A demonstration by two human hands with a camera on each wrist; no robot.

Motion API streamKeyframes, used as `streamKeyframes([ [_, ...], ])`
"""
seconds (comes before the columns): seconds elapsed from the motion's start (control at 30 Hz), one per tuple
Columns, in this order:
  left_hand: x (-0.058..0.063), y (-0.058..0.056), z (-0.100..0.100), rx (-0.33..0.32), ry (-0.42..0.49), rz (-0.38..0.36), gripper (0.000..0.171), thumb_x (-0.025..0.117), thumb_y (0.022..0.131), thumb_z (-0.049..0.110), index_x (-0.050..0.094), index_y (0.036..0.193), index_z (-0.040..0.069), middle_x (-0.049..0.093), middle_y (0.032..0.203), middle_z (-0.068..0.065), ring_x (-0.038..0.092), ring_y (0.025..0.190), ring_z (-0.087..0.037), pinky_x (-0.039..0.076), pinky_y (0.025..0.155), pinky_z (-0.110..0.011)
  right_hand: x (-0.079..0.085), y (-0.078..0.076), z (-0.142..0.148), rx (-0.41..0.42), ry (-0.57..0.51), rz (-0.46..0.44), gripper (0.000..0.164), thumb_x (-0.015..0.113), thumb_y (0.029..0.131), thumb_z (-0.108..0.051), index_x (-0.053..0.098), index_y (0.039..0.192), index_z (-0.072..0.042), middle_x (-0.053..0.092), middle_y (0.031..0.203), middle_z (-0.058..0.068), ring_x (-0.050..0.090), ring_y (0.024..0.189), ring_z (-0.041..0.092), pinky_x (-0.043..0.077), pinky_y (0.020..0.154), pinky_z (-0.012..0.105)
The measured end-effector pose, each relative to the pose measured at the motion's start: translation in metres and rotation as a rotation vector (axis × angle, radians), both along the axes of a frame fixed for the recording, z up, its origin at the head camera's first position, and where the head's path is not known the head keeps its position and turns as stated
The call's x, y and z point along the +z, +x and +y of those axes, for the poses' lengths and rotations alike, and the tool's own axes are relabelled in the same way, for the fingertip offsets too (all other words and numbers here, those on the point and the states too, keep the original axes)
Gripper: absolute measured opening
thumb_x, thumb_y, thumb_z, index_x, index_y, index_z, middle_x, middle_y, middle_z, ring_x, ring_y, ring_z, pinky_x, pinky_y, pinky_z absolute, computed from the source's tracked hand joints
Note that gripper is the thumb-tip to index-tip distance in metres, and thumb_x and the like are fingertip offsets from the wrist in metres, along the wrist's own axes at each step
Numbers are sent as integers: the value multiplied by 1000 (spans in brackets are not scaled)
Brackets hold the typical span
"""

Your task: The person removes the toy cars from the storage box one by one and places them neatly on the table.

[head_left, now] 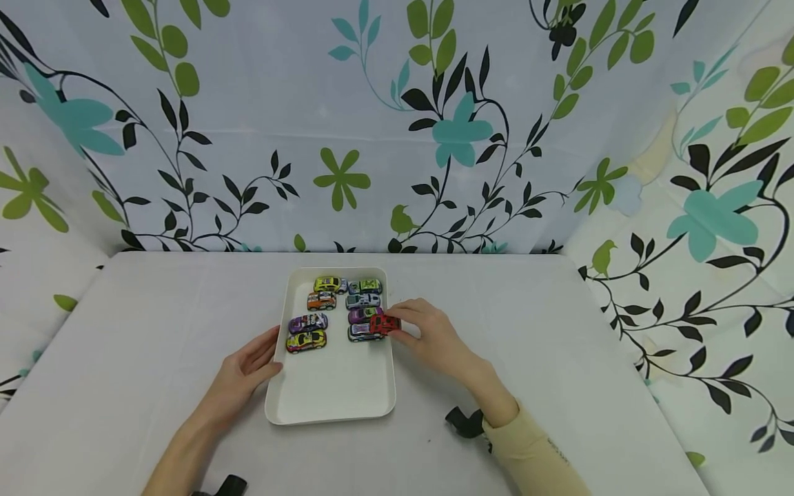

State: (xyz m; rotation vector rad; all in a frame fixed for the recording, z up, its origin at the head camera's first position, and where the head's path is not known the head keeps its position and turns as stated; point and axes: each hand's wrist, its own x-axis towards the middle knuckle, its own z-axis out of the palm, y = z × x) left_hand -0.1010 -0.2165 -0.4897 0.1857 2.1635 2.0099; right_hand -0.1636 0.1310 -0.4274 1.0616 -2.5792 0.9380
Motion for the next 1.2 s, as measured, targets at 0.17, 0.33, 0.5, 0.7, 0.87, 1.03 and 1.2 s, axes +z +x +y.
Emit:
streamKeyframes([
  [0.17, 2, 0, 0, -2, -10, -10, 69, 60, 100, 11, 23, 156, -2, 21, 163, -22, 26, 150, -25, 37, 103, -6, 1, -9, 13, -29, -11, -16, 33, 77, 87, -10, 71, 119, -7, 70, 116, 4, 63, 112, 19, 56, 96, 33],
  [0.33, 3, 1, 1, 2, -20, -20, 69, 60, 100, 11, 23, 157, -2, 21, 164, -22, 21, 149, -36, 36, 103, -5, -1, -17, 23, -81, -6, -26, 33, 78, 86, -10, 72, 119, -7, 71, 117, 5, 64, 112, 21, 55, 96, 37],
  [0.5, 2, -1, 0, 8, -33, -29, 70, 60, 100, 13, 22, 157, -1, 21, 164, -21, 23, 150, -33, 36, 103, -6, -5, -28, 34, -117, -5, -37, 33, 78, 86, -8, 72, 119, -5, 71, 117, 8, 64, 114, 26, 54, 98, 41],
  [0.7, 2, 0, 0, 6, -27, -24, 69, 60, 100, 11, 23, 156, -2, 21, 164, -22, 21, 149, -38, 36, 103, -5, -17, -43, 46, -144, -4, -39, 33, 78, 86, -8, 72, 118, -5, 72, 117, 8, 64, 115, 28, 53, 100, 44],
  [0.87, 4, 1, 1, 4, -19, -16, 68, 60, 100, 10, 24, 156, -2, 23, 163, -22, 23, 149, -36, 36, 103, -5, -28, -54, 56, -169, -38, -51, 31, 79, 84, -6, 73, 115, -5, 73, 114, 9, 65, 113, 28, 52, 100, 44],
  [1.03, 4, 0, 1, 6, -10, -19, 68, 59, 100, 9, 24, 156, -2, 22, 163, -22, 22, 149, -38, 37, 103, -5, -37, -61, 64, -171, -77, -62, 31, 79, 84, -5, 74, 114, -5, 73, 113, 8, 66, 111, 27, 54, 96, 42],
  [1.2, 5, 1, 1, 4, -6, -27, 69, 60, 99, 9, 22, 156, -3, 21, 163, -22, 19, 149, -41, 37, 103, -5, -45, -64, 69, -174, -114, -91, 30, 77, 85, -3, 73, 115, -4, 73, 114, 8, 66, 111, 26, 55, 95, 41],
])
